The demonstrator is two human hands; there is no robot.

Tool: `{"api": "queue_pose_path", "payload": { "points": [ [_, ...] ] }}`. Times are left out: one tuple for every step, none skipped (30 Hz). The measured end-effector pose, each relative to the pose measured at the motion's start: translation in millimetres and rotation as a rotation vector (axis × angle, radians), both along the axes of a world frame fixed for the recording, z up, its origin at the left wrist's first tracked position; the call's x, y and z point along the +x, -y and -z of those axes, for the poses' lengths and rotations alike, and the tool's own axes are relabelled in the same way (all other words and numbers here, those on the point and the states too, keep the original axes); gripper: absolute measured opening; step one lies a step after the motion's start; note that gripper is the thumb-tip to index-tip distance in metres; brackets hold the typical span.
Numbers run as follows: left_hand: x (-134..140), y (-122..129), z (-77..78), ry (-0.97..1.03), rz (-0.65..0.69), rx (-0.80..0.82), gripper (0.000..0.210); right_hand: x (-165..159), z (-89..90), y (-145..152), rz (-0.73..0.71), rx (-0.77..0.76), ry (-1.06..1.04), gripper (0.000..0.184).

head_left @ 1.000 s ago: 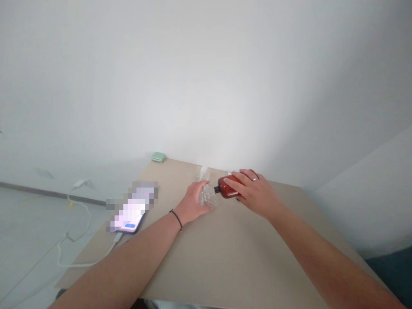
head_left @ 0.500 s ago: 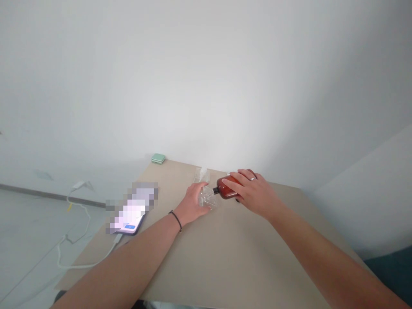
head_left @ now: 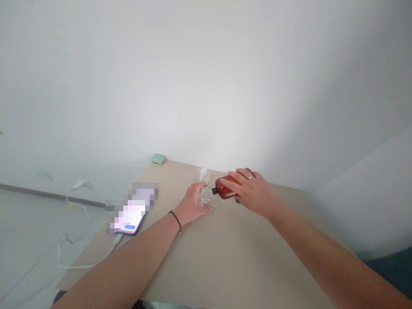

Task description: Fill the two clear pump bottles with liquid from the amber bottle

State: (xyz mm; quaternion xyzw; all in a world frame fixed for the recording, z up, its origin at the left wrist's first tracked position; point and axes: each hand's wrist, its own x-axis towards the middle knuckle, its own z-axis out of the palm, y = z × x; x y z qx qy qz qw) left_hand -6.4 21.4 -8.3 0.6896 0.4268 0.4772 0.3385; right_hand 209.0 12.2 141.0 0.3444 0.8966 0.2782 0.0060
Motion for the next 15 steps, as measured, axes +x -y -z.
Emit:
{"api": "queue_pose_path", "payload": {
  "points": [
    [0, 0, -0.2, 0.003, -0.002, -0.003, 0.068, -1, -0.4, 0, -0.002, 0.002, 0.001, 0.047],
    [0, 0, -0.2, 0.007, -0.006, -0.003, 0.068, -1, -0.8, 0, -0.004, 0.004, 0.003, 0.047],
    [0, 0, -0.2, 0.01, -0.012, -0.002, 0.068, -2, -1.4, 0, -0.007, 0.005, 0.005, 0.046],
    [0, 0, -0.1, 0.01, -0.019, 0.0, 0.069, -3, -2.0, 0, -0.01, 0.007, 0.008, 0.046],
    [-1, 0, 0.0, 0.005, -0.027, 0.001, 0.07, -4, -2.8, 0, -0.013, 0.008, 0.012, 0.045],
    [-1, 0, 0.0, -0.003, -0.034, -0.001, 0.07, -6, -3.7, 0, -0.015, 0.01, 0.016, 0.045],
    [-1, 0, -0.2, -0.013, -0.042, -0.007, 0.071, -7, -4.8, 0, -0.016, 0.012, 0.021, 0.045],
    [-1, 0, -0.6, -0.023, -0.049, -0.017, 0.071, -8, -5.9, 0, -0.017, 0.013, 0.027, 0.045],
    [-1, 0, -1.2, -0.031, -0.057, -0.03, 0.071, -9, -7.1, 0, -0.018, 0.014, 0.034, 0.046],
    [-2, 0, -2.1, -0.038, -0.062, -0.046, 0.07, -11, -8.3, 1, -0.018, 0.016, 0.041, 0.046],
    [-2, 1, -3.2, -0.043, -0.065, -0.062, 0.07, -12, -9.5, 1, -0.018, 0.017, 0.051, 0.046],
    [-2, 2, -4.4, -0.048, -0.068, -0.077, 0.07, -13, -10.6, 1, -0.019, 0.018, 0.06, 0.046],
    [-2, 2, -5.5, -0.052, -0.072, -0.087, 0.07, -14, -11.7, 1, -0.02, 0.02, 0.069, 0.046],
    [-2, 3, -6.6, -0.057, -0.074, -0.093, 0.07, -15, -12.7, 1, -0.021, 0.022, 0.078, 0.046],
    [-2, 3, -7.6, -0.062, -0.076, -0.096, 0.069, -16, -13.6, 1, -0.022, 0.024, 0.086, 0.047]
  ]
}}
